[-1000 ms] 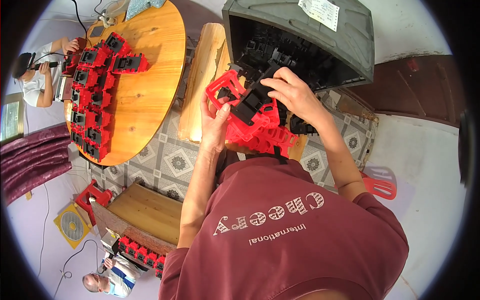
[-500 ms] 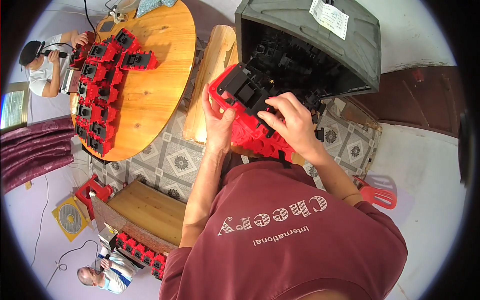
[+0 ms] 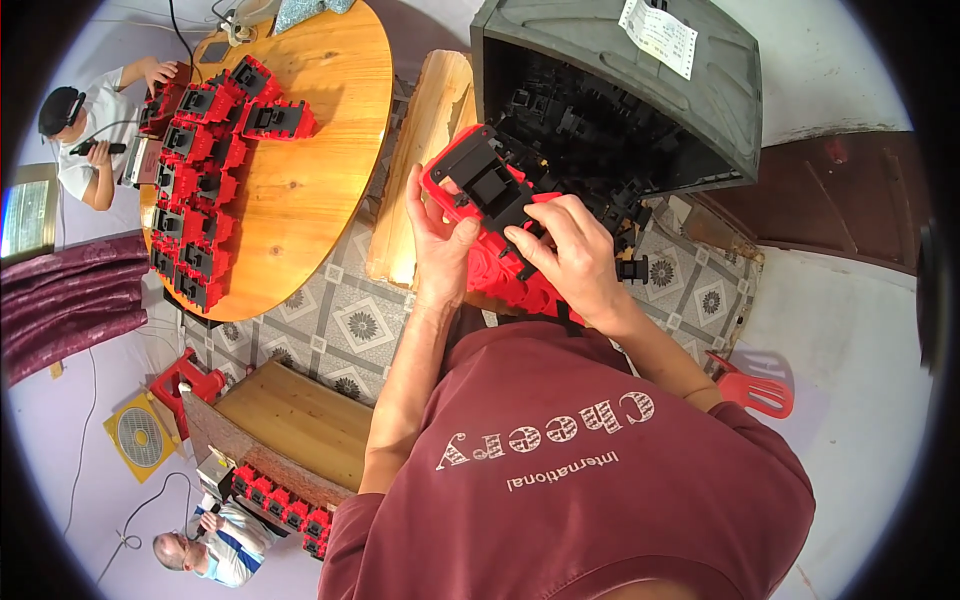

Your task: The person assembles plastic components by hand, fitting internal components into plastic shells.

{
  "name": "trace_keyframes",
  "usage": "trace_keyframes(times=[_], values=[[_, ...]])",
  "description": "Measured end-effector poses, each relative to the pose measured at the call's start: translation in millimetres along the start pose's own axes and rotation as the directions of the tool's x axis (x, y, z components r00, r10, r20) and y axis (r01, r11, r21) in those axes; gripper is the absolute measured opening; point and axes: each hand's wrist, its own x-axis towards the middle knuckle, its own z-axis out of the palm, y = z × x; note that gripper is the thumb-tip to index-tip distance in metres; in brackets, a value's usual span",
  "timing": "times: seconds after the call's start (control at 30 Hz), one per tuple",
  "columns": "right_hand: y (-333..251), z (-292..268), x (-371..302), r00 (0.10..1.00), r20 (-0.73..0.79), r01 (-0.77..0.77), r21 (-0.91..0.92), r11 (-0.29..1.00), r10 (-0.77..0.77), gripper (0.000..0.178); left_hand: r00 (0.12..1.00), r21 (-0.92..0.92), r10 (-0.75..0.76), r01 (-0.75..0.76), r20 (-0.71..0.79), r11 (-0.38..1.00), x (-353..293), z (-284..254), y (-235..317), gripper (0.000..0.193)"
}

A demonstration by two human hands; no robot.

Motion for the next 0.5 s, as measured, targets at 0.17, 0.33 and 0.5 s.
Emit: trace_keyframes(times=[0.17,0.33,0.5], values=[[-1,-1,5,0.997,-0.013,0.075,-0.052,0.996,-0.076,0.029,1.0,0.002,0.018,-0.018,0.014,1.0,1,-4,-2,0.101],[0,0,4,0.995,0.086,0.046,0.004,0.999,-0.046,0.032,0.997,0.142,-0.005,0.015,-0.073,0.99,4,-4,-7,0.087],[13,0,43,0.996,-0.079,0.03,-0.005,1.0,-0.03,0.041,0.996,0.163,-0.09,0.091,-0.011,0.982,-4,14,11,0.072]])
